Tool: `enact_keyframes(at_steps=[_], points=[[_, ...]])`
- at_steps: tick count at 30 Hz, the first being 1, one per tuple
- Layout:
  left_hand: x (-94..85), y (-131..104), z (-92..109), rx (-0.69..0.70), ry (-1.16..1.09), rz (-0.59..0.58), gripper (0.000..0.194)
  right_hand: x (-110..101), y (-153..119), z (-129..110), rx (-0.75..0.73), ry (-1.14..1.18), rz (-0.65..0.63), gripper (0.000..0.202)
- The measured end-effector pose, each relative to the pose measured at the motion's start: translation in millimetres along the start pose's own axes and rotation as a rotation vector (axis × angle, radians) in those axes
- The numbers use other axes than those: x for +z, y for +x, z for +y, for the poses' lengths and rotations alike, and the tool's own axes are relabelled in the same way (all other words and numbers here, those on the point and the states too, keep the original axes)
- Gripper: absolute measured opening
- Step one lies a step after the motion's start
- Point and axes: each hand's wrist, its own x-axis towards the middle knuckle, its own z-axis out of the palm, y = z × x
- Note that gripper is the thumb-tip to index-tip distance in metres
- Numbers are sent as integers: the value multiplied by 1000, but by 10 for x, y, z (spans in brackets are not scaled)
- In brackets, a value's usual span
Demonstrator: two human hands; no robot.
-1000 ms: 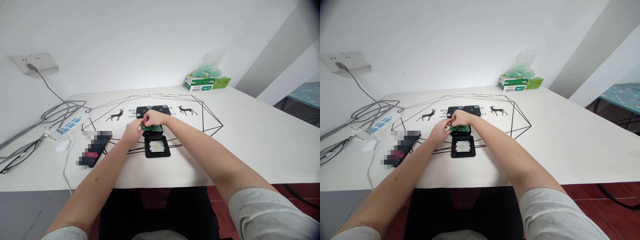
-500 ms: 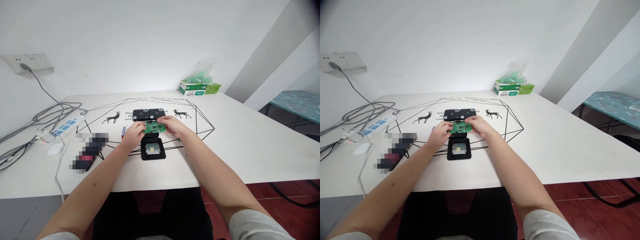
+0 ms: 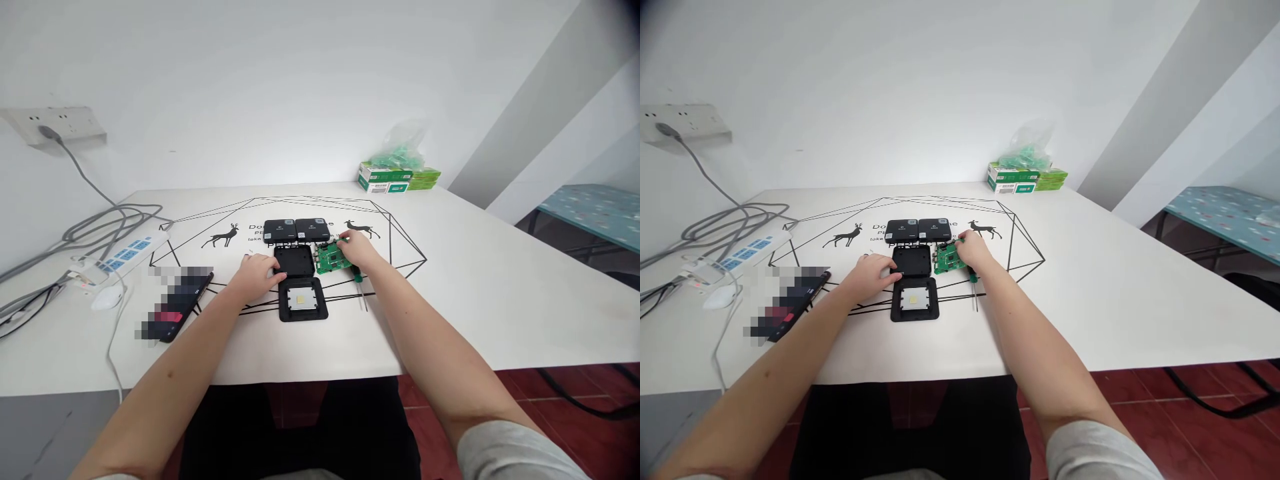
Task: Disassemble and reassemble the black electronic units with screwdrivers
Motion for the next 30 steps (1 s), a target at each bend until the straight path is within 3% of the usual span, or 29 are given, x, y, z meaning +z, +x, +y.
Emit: enact_keyframes(at_steps=[9, 16, 21, 24, 27, 30], points=[[40, 96, 29, -91, 55, 57, 28, 157, -17, -112, -51, -176, 36, 44], [32, 26, 70, -107, 63, 90, 35, 223, -120, -123, -50, -358, 9, 43], [-62, -145, 115, -17, -44, 141, 28, 66, -182, -128, -71, -492, 9, 44], [-159, -274, 169, 84, -152, 19, 28, -159, -215, -131, -12, -548, 25, 55], [-216, -368, 250, 142, -198, -109, 37, -337, -230, -116, 139, -576, -168, 71], [-192, -405, 327, 181, -192, -165, 39, -377, -209, -70, 87, -521, -354, 59]])
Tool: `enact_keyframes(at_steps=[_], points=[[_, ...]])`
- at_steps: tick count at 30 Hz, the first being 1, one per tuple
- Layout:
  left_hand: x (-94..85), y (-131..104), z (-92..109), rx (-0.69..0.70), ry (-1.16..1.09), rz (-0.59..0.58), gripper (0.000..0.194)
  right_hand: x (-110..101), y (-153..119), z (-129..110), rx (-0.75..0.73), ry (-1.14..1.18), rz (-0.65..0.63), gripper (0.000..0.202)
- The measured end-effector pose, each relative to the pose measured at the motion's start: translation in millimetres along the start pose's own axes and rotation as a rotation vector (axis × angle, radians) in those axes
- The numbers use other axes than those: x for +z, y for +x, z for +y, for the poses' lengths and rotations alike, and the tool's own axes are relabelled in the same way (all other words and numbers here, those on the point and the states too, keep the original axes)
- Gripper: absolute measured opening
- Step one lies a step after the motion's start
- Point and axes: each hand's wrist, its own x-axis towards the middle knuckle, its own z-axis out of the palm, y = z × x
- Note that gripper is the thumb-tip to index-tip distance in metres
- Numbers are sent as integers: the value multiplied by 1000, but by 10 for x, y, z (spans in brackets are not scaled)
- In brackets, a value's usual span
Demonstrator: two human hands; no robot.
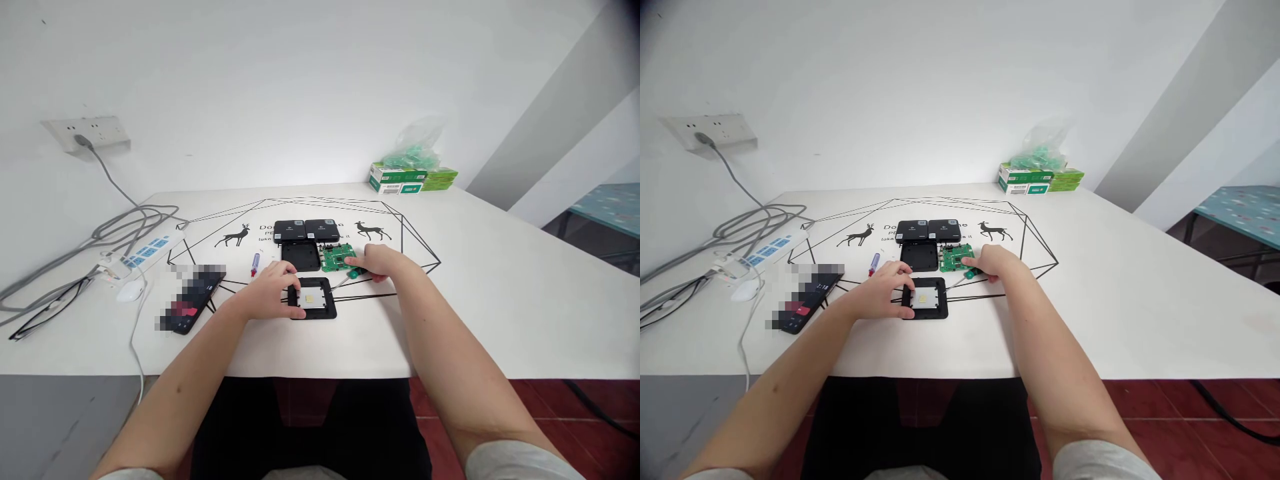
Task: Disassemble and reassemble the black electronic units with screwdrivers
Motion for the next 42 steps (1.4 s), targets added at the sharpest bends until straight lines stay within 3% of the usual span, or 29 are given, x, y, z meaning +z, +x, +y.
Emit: enact_keyframes(at_steps=[4, 15, 21, 25, 28, 30, 32, 37, 42], points=[[71, 17, 37, 9, 32, -2, 30, 50, 77, 41, -74, 115, -46, 43], [85, 67, -24, -19, 21, -41, 48, 68, 58, 3, -129, 33, -23, 40], [73, 82, -26, -27, -10, -52, 45, -37, -35, 130, -169, -18, -38, 57], [79, 93, -33, 2, 11, -25, 44, -74, -17, 176, -309, 26, 227, 49], [112, 98, -51, 17, 56, 42, 43, 72, -9, -5, -567, 416, 424, 50], [132, 97, -74, 10, 80, 70, 42, 259, -50, -232, -748, 759, 467, 60], [143, 92, -110, 2, 89, 58, 44, 467, -128, -475, -873, 952, 467, 66], [136, 75, -202, 0, 79, 16, 54, 781, -313, -807, -1000, 909, 544, 60], [107, 104, -203, 48, 45, 9, 37, 837, -315, -833, -1007, 815, 657, 56]])
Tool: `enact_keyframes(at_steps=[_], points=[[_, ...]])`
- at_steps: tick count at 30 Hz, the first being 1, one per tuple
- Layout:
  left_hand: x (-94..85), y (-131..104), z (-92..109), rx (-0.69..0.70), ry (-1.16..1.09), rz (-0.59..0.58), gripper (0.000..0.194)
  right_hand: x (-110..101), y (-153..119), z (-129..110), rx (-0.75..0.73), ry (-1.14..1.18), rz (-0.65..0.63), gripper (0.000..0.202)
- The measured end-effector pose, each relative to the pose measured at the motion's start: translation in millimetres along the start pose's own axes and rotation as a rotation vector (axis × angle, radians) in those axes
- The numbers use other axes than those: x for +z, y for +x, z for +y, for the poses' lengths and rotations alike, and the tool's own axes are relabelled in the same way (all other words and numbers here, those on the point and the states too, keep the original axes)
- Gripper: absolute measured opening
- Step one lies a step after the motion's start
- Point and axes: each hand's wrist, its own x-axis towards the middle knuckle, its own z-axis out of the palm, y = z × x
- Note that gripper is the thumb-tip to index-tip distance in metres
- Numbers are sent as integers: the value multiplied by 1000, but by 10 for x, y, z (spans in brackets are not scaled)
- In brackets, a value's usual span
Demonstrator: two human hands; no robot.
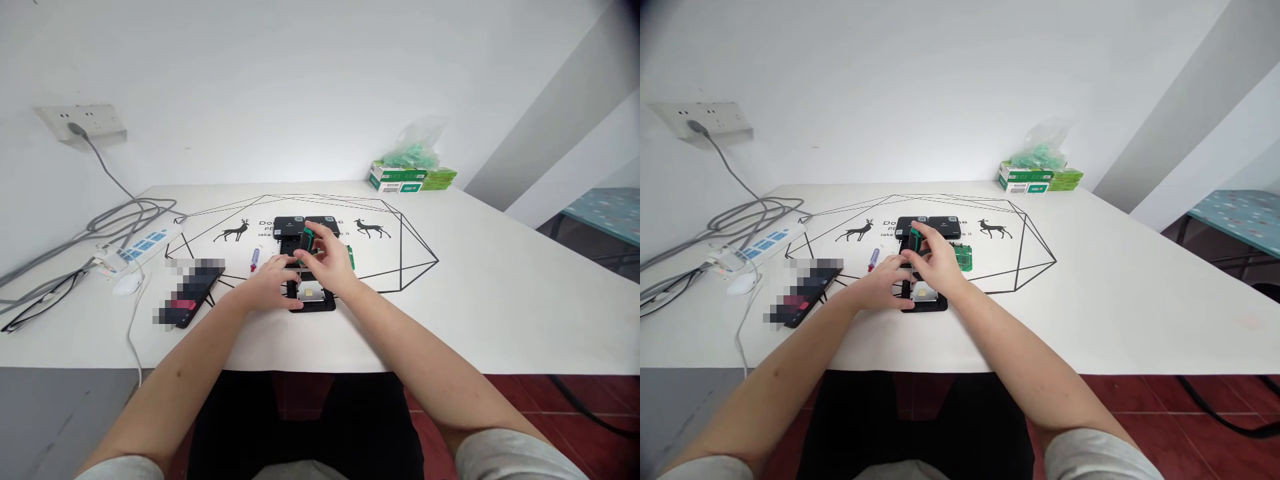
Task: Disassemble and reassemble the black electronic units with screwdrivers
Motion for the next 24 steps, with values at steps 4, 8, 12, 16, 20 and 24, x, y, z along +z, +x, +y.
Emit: enact_keyframes(at_steps=[4, 8, 12, 16, 20, 24], points=[[-17, 33, 7, 10, -45, -2, 36, 23, -23, -2, -60, -43, -39, 52], [-16, 41, 1, 18, -74, -4, 36, 30, -42, -15, -102, -80, -51, 51], [-19, 32, 8, -3, -78, -11, 39, 33, -42, 3, -108, -97, -40, 52], [-22, 33, 16, -10, -65, -12, 40, 32, -42, 27, -103, -69, -43, 52], [-22, 53, 29, 4, -55, -18, 41, 35, -46, 7, -153, -20, -57, 49], [-27, 63, 39, -13, -58, -17, 47, 47, -12, -81, -222, 106, -57, 38]])
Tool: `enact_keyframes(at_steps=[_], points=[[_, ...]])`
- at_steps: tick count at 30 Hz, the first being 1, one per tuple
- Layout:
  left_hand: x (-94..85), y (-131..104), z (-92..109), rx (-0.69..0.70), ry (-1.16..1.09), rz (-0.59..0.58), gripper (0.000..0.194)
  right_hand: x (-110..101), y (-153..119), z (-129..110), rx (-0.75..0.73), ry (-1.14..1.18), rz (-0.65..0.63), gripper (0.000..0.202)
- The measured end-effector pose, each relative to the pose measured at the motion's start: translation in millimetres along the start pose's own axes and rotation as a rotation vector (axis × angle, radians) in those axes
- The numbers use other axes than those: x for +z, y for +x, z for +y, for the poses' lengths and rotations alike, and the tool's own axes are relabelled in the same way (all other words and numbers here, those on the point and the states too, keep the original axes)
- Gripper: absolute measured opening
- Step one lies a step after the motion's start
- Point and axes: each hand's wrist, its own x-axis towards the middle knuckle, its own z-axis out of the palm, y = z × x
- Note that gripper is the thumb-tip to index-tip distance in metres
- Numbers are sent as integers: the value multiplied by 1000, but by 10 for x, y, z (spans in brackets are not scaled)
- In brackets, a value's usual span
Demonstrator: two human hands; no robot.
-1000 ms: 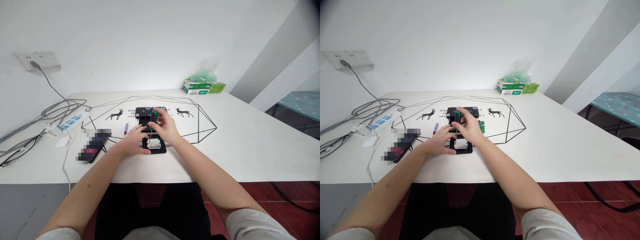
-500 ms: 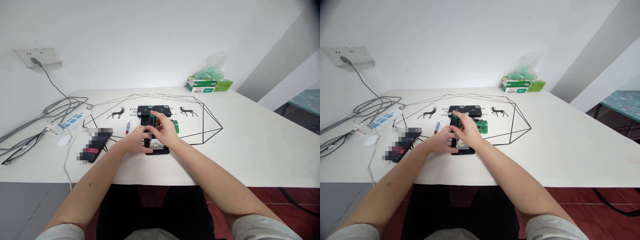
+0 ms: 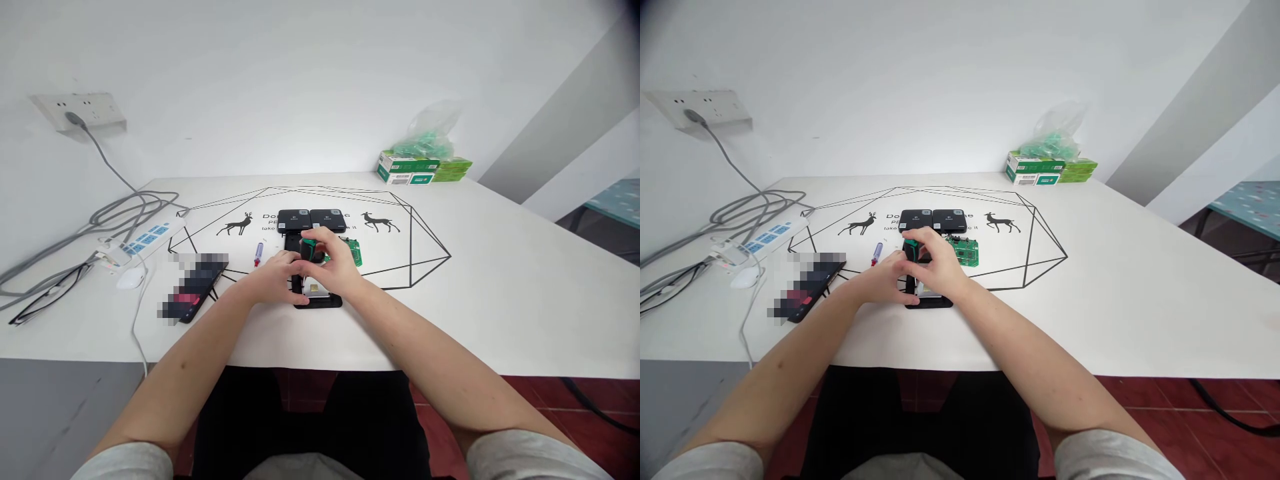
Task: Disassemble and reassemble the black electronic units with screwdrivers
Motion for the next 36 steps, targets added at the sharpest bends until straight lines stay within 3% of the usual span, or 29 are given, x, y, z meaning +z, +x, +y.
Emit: enact_keyframes(at_steps=[3, 6, 11, 17, 25, 30, 33, 36], points=[[8, -12, -21, 22, -5, 9, 43, 13, 69, -53, 92, 64, 98, 24], [32, -23, -58, 35, 2, 22, 39, 13, 125, -74, 233, 170, 123, 28], [67, -17, -68, 34, 14, 40, 41, 2, 134, -79, 350, 418, -45, 44], [94, -58, 24, -6, 52, 52, 43, -36, 133, -80, 426, 652, -190, 40], [190, -54, 23, 4, 81, 60, 39, -286, 248, -220, 258, 124, -156, 29], [240, -44, 4, 57, 80, 89, 38, -275, 133, -340, 221, 49, -18, 24], [254, -26, -15, 62, 75, 102, 39, -234, 31, -388, 299, 105, 51, 12], [239, 8, -40, 55, 62, 65, 45, -155, -4, -423, 386, 117, 97, 22]])
